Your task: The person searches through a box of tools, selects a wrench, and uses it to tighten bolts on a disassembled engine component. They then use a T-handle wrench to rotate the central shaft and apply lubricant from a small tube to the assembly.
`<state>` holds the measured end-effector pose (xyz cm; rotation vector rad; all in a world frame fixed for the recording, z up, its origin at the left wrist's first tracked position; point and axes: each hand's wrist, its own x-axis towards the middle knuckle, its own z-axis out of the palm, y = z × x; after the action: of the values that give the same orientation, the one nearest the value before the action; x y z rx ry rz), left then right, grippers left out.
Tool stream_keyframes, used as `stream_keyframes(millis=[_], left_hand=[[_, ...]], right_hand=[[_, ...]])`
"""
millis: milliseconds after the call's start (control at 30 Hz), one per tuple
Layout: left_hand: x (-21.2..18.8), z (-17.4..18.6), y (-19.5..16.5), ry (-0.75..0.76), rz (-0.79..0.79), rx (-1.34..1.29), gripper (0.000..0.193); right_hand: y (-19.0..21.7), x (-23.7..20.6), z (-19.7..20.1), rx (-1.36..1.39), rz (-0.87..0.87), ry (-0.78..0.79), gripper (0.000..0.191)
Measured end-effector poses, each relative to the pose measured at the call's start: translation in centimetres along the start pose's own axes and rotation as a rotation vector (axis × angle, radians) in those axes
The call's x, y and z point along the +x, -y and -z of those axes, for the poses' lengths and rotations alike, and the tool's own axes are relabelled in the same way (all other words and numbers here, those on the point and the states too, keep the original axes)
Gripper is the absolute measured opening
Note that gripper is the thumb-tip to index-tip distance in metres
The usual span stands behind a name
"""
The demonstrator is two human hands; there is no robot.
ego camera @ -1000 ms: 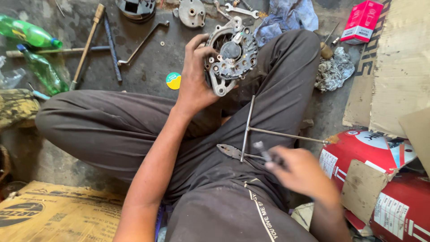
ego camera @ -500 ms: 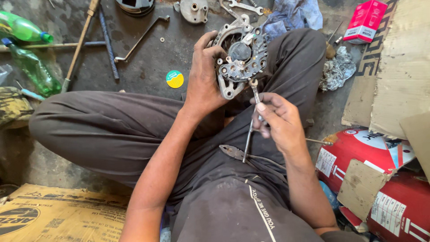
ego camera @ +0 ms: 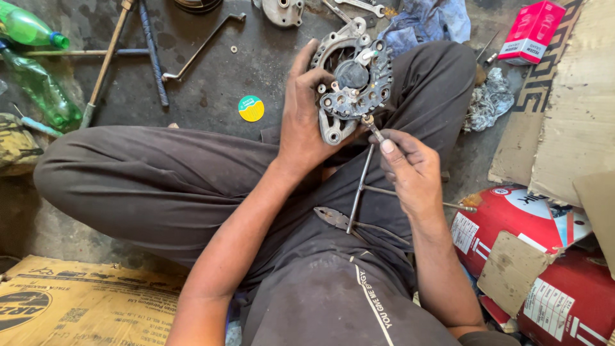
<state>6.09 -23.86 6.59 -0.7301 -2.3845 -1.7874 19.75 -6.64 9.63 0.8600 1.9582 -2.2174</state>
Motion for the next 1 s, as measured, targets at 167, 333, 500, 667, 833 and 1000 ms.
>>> stream_keyframes(millis=[167,333,500,667,833,1000], left_hand=[[0.0,-0.5,1.0,-0.012,-0.017,-0.119,0.074],[0.1,-0.3,1.2,0.018,-0.013,-0.103,0.074],[0.2,-0.4,1.1,0.019,-0.012,-0.091,0.077],[0.0,-0.9,1.3,0.006,-0.009,-0.093,0.079],[-0.3,-1.0,1.6,0.029,0.014,-0.101,0.073],[-0.4,-1.0,1.8,0.029,0.010,-0.110,0.071]], right_hand=[[2.9,4.6,4.3,-0.290,0.020,0.204,0.029],[3.5,8.4,7.2,-0.278,-0.122,0.471,0.031],[4.3,4.9,7.4,-0.293,-0.027,0.377,0.027],[2.2,1.7,4.0,0.002,-0.121,0.180,0.020],[-0.4,0.1,0.4,0.117,-0.083,0.128,0.020],[0.8,-1.1,-2.7,0.193,-0.076,0.044,0.022]])
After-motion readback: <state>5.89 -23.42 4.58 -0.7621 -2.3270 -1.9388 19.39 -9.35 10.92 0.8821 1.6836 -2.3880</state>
